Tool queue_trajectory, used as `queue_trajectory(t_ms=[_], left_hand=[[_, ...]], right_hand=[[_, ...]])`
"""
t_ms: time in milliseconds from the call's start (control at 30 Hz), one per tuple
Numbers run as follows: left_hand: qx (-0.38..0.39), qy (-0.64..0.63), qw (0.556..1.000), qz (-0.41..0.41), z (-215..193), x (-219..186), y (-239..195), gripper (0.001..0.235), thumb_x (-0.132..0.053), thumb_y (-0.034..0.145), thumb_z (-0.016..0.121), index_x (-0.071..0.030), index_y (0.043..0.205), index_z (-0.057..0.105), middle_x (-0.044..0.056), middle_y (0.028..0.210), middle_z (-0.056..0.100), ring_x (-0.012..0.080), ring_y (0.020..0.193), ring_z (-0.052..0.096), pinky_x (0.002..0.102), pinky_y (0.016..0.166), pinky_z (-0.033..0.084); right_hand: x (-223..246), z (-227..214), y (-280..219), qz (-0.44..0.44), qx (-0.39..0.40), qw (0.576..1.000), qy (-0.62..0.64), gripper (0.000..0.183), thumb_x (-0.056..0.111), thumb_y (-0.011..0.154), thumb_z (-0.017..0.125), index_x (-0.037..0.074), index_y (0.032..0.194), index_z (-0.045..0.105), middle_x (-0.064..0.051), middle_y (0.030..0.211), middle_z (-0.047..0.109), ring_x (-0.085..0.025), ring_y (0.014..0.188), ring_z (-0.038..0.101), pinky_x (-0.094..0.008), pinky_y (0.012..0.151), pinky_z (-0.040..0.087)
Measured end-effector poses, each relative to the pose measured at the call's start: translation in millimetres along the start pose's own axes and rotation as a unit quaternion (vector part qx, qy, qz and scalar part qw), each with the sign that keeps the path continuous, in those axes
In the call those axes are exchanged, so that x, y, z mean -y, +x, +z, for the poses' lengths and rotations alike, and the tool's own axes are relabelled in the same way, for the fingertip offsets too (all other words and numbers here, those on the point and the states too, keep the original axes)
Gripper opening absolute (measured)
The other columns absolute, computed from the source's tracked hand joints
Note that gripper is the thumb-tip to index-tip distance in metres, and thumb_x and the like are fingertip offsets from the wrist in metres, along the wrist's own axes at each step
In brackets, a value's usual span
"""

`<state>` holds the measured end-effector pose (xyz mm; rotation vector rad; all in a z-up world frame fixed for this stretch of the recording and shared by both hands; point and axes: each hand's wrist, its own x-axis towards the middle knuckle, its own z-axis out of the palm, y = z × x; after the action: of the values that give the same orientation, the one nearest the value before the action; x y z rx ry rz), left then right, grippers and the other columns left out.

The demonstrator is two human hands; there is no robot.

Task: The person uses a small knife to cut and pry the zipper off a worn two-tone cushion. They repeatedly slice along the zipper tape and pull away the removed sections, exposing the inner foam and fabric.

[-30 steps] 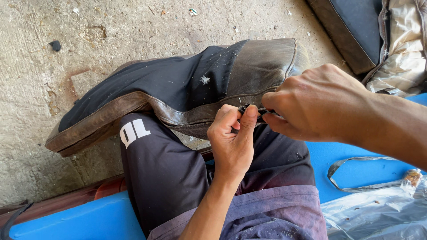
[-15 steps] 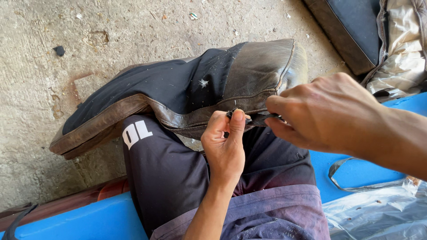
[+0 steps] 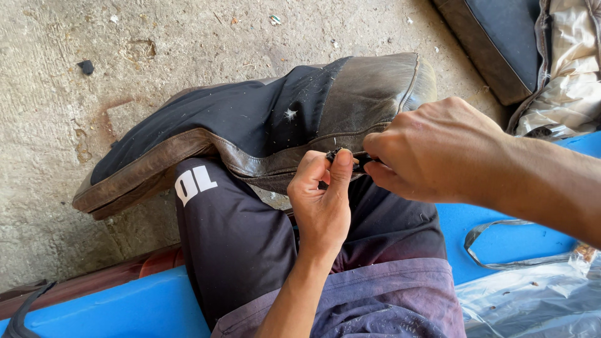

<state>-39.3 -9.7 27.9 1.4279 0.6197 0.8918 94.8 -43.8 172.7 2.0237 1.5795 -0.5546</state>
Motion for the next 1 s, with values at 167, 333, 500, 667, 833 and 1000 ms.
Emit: queue_trajectory(t_ms=[167,333,500,667,833,1000], left_hand=[[-0.007,0.004,1.0,0.0,1,0,0,0.041,-0.031,0.104,0.068,-0.002,0.078,0.057,-0.004,0.077,0.045,0.0074,0.072,0.039,0.026,0.064,0.036],[0.0,-0.015,1.0,-0.003,1,0,0,0.039,-0.033,0.103,0.067,-0.003,0.079,0.062,-0.004,0.076,0.045,0.007,0.07,0.039,0.026,0.062,0.035],[-0.007,-0.012,1.0,-0.001,2,1,0,0.045,-0.033,0.103,0.069,-0.003,0.075,0.051,-0.004,0.077,0.044,0.0075,0.071,0.038,0.026,0.063,0.035],[-0.008,-0.003,1.0,0.017,2,0,1,0.045,-0.032,0.104,0.069,-0.002,0.076,0.05,-0.003,0.077,0.045,0.0081,0.072,0.038,0.027,0.064,0.037],[-0.004,-0.003,1.0,0.009,1,-1,0,0.04,-0.03,0.104,0.068,-0.001,0.079,0.055,-0.003,0.078,0.045,0.0074,0.072,0.039,0.026,0.064,0.036],[-0.006,-0.038,0.999,-0.014,-1,0,-2,0.035,-0.029,0.107,0.066,-0.002,0.085,0.064,-0.005,0.079,0.048,0.0047,0.075,0.042,0.025,0.067,0.038]], right_hand=[[-2,0,1,0.036,0.029,0.998,0.041,0.033,0.046,0.094,0.058,0.016,0.092,0.071,-0.01,0.073,0.071,-0.032,0.074,0.072,-0.047,0.065,0.055],[-6,2,0,0.064,0.023,0.99,0.12,0.028,0.044,0.088,0.059,0.021,0.092,0.074,-0.01,0.074,0.074,-0.034,0.078,0.073,-0.049,0.072,0.056],[-4,4,0,0.057,0.001,0.994,0.093,0.03,0.044,0.09,0.059,0.017,0.088,0.073,-0.011,0.076,0.073,-0.034,0.078,0.072,-0.049,0.07,0.056],[-1,4,1,0.046,-0.005,0.997,0.057,0.031,0.044,0.091,0.058,0.017,0.088,0.072,-0.012,0.071,0.071,-0.034,0.071,0.071,-0.049,0.065,0.056],[0,9,0,0.035,0.002,0.998,0.045,0.032,0.047,0.094,0.057,0.017,0.093,0.07,-0.01,0.07,0.07,-0.032,0.068,0.071,-0.047,0.062,0.056],[-3,13,-4,0.057,-0.015,0.993,0.099,0.03,0.046,0.091,0.059,0.019,0.092,0.071,-0.012,0.074,0.072,-0.035,0.074,0.072,-0.051,0.067,0.056]])
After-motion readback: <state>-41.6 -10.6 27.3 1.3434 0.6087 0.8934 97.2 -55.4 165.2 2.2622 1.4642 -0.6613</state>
